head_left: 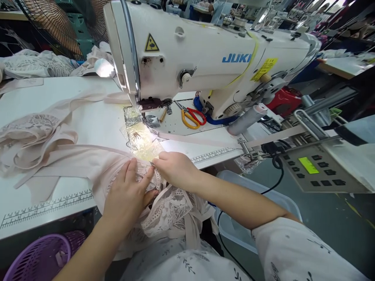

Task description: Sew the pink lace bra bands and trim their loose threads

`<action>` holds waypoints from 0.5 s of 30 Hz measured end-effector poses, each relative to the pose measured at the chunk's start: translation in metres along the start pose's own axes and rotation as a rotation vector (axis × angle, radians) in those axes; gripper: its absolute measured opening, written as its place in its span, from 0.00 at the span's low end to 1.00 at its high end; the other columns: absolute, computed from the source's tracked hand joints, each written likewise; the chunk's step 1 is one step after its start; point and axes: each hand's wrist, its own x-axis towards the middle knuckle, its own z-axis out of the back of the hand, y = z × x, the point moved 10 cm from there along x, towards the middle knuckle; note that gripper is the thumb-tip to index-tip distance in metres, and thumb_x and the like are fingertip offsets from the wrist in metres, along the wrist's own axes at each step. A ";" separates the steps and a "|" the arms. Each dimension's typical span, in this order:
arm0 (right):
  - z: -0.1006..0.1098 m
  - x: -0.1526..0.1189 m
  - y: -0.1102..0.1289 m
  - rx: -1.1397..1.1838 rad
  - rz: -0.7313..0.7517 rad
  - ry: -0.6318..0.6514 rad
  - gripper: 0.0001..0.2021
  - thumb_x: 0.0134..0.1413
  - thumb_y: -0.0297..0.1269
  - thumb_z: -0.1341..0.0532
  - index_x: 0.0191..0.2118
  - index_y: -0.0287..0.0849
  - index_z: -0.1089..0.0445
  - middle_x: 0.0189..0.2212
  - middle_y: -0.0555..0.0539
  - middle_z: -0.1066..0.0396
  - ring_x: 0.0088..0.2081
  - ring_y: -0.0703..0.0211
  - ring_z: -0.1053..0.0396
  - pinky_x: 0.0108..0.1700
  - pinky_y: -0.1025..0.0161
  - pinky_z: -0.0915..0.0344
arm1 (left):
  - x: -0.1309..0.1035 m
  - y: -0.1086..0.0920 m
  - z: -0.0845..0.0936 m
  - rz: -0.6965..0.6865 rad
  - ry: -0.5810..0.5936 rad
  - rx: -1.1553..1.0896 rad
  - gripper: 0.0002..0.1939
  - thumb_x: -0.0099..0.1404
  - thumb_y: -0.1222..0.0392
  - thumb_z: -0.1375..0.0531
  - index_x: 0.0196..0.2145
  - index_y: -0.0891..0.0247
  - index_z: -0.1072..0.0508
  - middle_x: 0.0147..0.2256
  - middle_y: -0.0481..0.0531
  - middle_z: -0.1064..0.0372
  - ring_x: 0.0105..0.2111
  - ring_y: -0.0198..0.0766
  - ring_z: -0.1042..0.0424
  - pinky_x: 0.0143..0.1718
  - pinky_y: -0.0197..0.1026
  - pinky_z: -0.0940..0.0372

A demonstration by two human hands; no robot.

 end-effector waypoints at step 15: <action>-0.002 -0.023 -0.009 -0.079 -0.028 0.176 0.06 0.52 0.25 0.46 0.32 0.39 0.33 0.28 0.46 0.35 0.25 0.62 0.44 0.24 0.61 0.61 | -0.001 0.000 0.001 -0.002 0.009 0.010 0.23 0.61 0.50 0.42 0.51 0.62 0.30 0.54 0.73 0.43 0.53 0.65 0.38 0.47 0.59 0.35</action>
